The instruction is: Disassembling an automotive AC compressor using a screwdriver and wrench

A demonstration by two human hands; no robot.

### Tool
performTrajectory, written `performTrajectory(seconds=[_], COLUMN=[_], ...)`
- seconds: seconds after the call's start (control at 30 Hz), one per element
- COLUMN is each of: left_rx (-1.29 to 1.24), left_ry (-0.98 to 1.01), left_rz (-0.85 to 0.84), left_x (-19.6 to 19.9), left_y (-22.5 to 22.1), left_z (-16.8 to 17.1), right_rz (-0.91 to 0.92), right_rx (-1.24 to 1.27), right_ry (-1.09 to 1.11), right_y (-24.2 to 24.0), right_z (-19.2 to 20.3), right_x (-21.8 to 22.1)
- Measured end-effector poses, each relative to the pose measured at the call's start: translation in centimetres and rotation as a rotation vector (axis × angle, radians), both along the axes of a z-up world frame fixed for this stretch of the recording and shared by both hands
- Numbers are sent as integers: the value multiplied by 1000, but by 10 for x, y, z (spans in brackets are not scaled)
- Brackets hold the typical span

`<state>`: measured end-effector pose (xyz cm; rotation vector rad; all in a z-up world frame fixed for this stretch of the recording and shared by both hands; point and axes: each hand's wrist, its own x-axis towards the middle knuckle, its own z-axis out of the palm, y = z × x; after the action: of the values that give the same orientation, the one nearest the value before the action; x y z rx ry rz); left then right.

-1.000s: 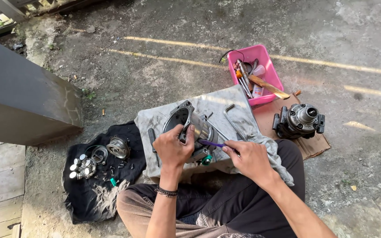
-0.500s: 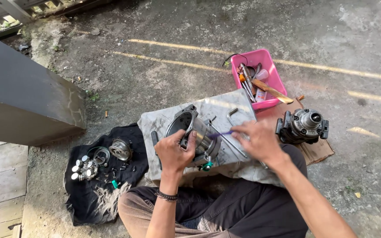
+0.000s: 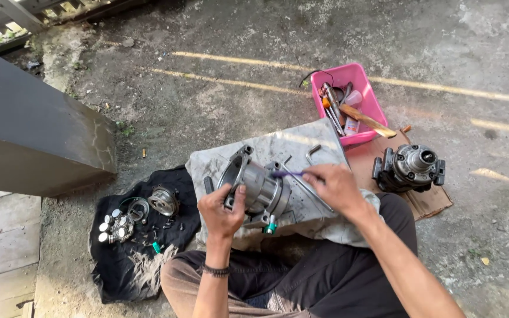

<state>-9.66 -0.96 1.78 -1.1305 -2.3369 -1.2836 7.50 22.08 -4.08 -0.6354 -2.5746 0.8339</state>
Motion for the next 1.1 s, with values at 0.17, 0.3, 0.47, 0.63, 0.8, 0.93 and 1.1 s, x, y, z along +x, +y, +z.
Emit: performTrajectory(seconds=[0.17,0.3,0.47,0.63,0.8,0.93,1.1], left_rx=[103,148,118,114,106,100,105], left_ry=[-80,-114,-89,-86,-55,-54,105], left_rz=[-27,-45,-50,-79,-62,-51,-110], left_x=[1,0,11,13,21,22,13], left_y=[-10,-13,-11,-10,-5,-7,5], left_z=[3,4,18,21,34,30,22], right_rz=[-59,-173,-218,-209,-378,-275,-400], right_rx=[-138,-193,-131,-149,-249,-1120,-1201], right_ry=[-157,-246,-341,-379,-205,163,116], right_y=[-20,-47,-46,-47,-46,-32,-14], right_z=[15,37,51,55,64,32,3], right_x=[-1,0,-5,1,6,31,51])
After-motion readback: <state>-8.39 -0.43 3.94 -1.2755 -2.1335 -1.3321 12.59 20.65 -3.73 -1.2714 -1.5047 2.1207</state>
